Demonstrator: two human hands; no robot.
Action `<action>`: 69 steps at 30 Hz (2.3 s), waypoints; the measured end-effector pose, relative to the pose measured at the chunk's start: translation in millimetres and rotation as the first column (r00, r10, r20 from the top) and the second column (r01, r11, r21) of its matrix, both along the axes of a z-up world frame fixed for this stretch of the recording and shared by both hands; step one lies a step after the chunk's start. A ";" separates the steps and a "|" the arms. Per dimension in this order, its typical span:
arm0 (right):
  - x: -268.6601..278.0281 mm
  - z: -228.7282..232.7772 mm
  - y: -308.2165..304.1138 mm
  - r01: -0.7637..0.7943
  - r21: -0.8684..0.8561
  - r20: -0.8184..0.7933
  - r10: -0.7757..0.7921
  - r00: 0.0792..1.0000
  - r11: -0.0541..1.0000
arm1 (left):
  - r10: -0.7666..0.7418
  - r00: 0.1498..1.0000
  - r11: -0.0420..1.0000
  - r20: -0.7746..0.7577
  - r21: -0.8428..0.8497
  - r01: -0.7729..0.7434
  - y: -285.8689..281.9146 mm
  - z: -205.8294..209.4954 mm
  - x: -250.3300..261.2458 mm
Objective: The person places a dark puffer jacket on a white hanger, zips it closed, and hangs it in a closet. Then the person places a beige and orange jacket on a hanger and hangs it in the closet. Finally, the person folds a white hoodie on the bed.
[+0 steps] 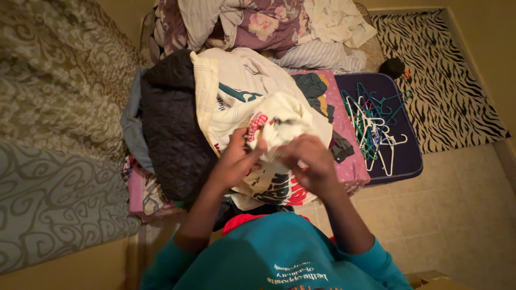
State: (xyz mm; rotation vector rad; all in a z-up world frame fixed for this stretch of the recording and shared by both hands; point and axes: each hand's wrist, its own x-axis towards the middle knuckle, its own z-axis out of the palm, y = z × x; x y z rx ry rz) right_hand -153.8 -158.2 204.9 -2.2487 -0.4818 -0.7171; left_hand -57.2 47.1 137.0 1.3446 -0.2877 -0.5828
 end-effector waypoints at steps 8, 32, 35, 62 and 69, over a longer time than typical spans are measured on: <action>-36.3 -9.8 18.9 -0.128 -0.009 -0.181 0.124 0.976 0.992 | 0.096 0.798 0.777 0.595 0.456 -0.434 -38.0 19.1 13.7; 61.8 -107.6 -2.1 0.081 0.311 -0.496 0.089 0.864 0.947 | -0.090 0.505 0.986 0.858 0.147 -0.073 -76.5 59.4 -95.5; 56.6 -110.4 0.8 0.111 0.335 -0.500 0.077 0.862 0.936 | -0.292 0.659 0.953 0.694 0.271 0.136 -59.0 59.7 -81.2; -79.6 -53.3 -187.7 -0.054 -0.126 -0.886 -0.088 0.456 0.991 | 0.789 0.615 0.602 0.007 -0.207 -0.771 30.5 -62.2 161.5; -106.0 13.1 -246.9 0.483 0.540 -0.405 -0.290 0.867 0.689 | 0.737 0.672 0.579 -0.075 -0.445 -0.684 6.6 -58.8 209.7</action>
